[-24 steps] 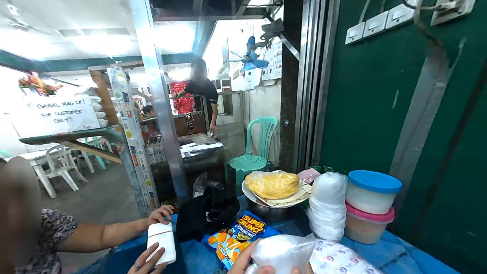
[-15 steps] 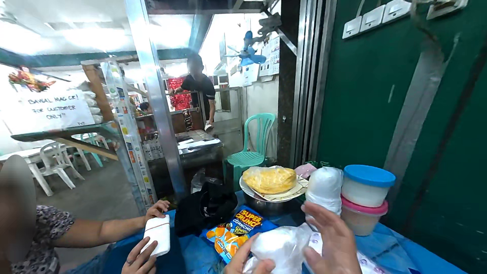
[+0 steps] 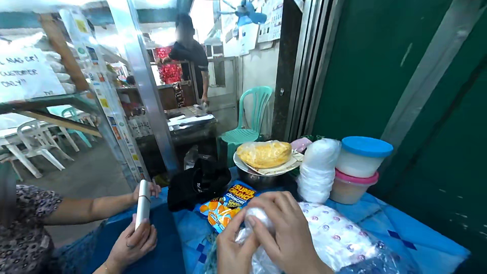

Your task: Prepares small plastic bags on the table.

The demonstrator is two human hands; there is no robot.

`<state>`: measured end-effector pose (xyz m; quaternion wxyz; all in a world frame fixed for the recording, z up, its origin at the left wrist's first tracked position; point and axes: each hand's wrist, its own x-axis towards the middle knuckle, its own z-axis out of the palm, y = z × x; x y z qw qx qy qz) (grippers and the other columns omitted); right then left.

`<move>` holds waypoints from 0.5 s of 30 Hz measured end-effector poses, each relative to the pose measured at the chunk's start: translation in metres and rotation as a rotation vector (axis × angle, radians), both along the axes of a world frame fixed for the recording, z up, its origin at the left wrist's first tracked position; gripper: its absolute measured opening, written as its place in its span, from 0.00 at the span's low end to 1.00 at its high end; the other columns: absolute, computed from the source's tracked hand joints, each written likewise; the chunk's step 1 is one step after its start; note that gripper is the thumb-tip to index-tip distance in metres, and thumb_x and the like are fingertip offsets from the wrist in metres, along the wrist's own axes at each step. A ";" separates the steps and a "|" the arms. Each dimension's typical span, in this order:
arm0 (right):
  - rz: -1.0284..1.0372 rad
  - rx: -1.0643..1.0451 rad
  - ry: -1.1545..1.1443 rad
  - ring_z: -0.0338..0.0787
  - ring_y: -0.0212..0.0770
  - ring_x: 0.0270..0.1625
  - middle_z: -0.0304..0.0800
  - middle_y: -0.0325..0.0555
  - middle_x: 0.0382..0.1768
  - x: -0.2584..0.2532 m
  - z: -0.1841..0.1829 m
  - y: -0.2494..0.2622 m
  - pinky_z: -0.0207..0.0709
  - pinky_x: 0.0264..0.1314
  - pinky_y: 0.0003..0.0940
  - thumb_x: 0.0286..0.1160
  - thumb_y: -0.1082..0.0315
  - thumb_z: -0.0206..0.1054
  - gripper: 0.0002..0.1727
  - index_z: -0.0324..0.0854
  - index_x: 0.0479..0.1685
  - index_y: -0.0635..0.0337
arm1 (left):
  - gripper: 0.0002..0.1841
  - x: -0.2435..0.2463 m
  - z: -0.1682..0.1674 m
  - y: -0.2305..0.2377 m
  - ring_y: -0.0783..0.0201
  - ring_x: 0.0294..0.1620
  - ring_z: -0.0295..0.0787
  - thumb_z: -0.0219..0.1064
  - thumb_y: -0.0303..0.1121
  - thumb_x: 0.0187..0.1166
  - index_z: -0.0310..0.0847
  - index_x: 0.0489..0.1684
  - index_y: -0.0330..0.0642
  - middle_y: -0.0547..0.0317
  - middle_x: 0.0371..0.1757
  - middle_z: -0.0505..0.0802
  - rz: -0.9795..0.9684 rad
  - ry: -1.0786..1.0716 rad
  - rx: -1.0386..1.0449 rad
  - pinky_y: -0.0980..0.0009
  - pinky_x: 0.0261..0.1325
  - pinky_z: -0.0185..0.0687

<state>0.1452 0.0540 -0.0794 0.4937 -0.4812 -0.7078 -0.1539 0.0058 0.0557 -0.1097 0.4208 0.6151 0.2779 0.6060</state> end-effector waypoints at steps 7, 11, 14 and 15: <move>-0.050 0.072 -0.083 0.84 0.46 0.59 0.87 0.40 0.52 0.002 0.001 0.005 0.79 0.54 0.50 0.84 0.41 0.51 0.22 0.87 0.54 0.40 | 0.23 -0.032 0.016 0.019 0.60 0.65 0.86 0.72 0.36 0.75 0.81 0.69 0.38 0.53 0.62 0.90 -0.069 0.062 0.088 0.62 0.68 0.85; -0.094 0.092 -0.125 0.85 0.51 0.60 0.87 0.43 0.52 -0.003 0.003 0.000 0.77 0.59 0.54 0.83 0.45 0.56 0.19 0.90 0.51 0.42 | 0.28 -0.056 0.030 0.019 0.67 0.48 0.88 0.70 0.51 0.77 0.78 0.72 0.45 0.59 0.48 0.90 -0.101 -0.034 0.053 0.71 0.52 0.86; -0.008 0.060 -0.143 0.86 0.50 0.61 0.90 0.42 0.51 0.002 0.009 0.006 0.75 0.64 0.59 0.83 0.49 0.59 0.15 0.90 0.51 0.41 | 0.33 -0.068 0.034 0.018 0.68 0.50 0.86 0.70 0.57 0.75 0.76 0.75 0.46 0.61 0.49 0.90 -0.169 -0.026 0.089 0.71 0.57 0.84; 0.085 0.023 -0.089 0.85 0.48 0.65 0.90 0.40 0.54 0.006 0.013 0.007 0.72 0.69 0.60 0.84 0.52 0.59 0.15 0.91 0.53 0.41 | 0.34 -0.070 0.035 0.018 0.68 0.51 0.86 0.72 0.55 0.74 0.75 0.75 0.45 0.60 0.50 0.90 -0.190 -0.023 0.109 0.71 0.58 0.84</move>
